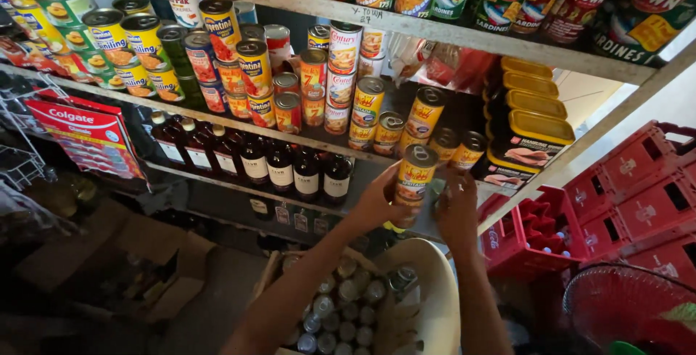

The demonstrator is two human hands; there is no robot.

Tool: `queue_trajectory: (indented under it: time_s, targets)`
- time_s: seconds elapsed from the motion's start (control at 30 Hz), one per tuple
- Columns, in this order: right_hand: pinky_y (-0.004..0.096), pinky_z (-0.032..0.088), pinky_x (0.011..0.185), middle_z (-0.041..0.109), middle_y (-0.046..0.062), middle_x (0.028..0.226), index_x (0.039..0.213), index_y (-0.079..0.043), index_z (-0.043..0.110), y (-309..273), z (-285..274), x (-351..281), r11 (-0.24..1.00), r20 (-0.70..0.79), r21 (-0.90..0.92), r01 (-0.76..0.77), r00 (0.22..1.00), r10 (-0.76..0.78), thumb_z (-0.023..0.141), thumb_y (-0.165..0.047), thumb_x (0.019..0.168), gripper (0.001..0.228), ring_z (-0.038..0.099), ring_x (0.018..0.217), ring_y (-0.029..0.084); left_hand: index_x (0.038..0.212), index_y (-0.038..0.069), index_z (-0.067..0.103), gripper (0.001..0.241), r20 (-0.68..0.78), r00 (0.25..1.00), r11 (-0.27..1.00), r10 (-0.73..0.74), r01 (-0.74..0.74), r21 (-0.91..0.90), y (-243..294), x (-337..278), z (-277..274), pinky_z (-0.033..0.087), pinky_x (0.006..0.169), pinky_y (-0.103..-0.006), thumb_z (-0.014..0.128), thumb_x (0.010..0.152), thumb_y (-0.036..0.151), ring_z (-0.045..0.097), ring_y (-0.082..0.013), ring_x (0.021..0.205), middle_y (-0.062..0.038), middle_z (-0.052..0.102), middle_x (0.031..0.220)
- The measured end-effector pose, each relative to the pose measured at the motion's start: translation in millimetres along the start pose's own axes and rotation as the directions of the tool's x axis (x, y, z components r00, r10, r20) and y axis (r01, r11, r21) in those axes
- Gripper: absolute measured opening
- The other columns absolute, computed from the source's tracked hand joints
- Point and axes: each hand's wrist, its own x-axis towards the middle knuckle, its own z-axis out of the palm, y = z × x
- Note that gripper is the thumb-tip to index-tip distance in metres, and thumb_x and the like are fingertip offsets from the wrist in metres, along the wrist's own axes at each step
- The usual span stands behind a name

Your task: Restocking store shelves with canned goods from a box.

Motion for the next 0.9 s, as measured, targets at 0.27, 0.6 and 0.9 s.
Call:
queue_trajectory:
  time_s: [0.27,0.6,0.9]
  targets:
    - [0.058,0.051,0.094,0.028,0.037,0.154,0.149,-0.036,0.050,-17,13,18,0.938,0.093,-0.311,-0.155,0.977,0.193,0.064,-0.022,0.096,0.057,0.054,0.117,0.057,0.161,0.007,0.033,0.099,-0.022,0.997,0.994,-0.080,0.082,0.071,-1,-18,-18,0.053,0.105,-0.0377,0.084,0.076,-0.005,0.062,-0.0168,0.122,-0.006,0.063,0.135]
    - [0.043,0.061,0.085,0.069,0.022,0.139,0.139,-0.019,0.061,30,16,29,0.999,-0.112,0.046,0.006,0.994,0.000,0.059,-0.005,0.094,0.047,0.071,0.119,0.036,0.159,0.004,0.037,0.094,-0.008,0.993,0.993,-0.121,0.122,0.009,-7,-29,-26,0.054,0.106,-0.0387,0.084,0.079,-0.005,0.064,-0.0183,0.121,-0.008,0.065,0.133]
    - [0.039,0.048,0.099,0.055,0.025,0.137,0.157,0.004,0.019,21,21,63,0.968,-0.234,0.252,-0.004,0.970,0.065,0.080,-0.018,0.088,0.094,0.060,0.118,0.033,0.155,0.004,0.042,0.086,0.016,0.998,0.995,-0.055,0.054,0.079,-7,-34,-32,0.053,0.108,-0.0387,0.084,0.081,-0.007,0.063,-0.0185,0.123,-0.007,0.065,0.134]
